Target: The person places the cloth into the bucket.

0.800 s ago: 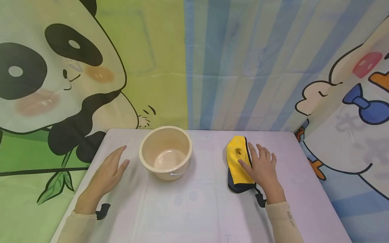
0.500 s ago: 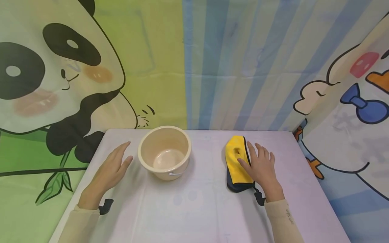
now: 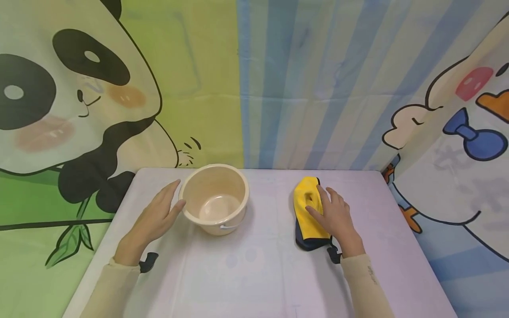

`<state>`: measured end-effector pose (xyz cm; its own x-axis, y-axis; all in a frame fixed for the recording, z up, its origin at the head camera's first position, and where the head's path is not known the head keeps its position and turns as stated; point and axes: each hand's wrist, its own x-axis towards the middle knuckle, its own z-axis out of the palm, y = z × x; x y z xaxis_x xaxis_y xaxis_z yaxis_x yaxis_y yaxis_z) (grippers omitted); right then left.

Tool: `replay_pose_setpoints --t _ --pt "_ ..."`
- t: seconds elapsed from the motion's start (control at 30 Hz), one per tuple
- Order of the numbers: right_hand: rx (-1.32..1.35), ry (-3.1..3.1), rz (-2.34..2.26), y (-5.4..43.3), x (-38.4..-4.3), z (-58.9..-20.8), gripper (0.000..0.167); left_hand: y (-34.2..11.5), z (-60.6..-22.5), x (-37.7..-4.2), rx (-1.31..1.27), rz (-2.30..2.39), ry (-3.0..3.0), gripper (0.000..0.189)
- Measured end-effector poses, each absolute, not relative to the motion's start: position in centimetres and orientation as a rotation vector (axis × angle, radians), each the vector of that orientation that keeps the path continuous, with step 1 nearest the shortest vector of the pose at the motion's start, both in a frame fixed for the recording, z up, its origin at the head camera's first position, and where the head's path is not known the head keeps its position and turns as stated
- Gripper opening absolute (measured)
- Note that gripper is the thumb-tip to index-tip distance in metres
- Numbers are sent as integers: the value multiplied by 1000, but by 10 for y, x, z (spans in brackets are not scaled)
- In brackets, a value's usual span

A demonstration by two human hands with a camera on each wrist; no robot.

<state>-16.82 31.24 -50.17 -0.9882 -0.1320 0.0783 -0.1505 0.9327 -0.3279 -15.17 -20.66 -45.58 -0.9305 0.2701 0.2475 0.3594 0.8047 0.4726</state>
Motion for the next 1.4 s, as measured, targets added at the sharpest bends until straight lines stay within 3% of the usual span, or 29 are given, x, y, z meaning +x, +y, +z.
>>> replay_pose_setpoints --t 0.23,0.57,1.07,1.4 --pt "196 -3143 708 310 -178 -516 96 -198 -456 -156 -497 -789 -2854 83" --pt "204 -3197 829 306 -182 -525 93 -192 -458 -156 -509 -735 -2894 92" --pt "284 -3136 917 303 -187 -530 90 -191 -464 -157 -528 -695 -2889 95" --pt "296 -3120 905 301 -190 -528 74 -192 -464 -157 -526 -707 -2899 96"
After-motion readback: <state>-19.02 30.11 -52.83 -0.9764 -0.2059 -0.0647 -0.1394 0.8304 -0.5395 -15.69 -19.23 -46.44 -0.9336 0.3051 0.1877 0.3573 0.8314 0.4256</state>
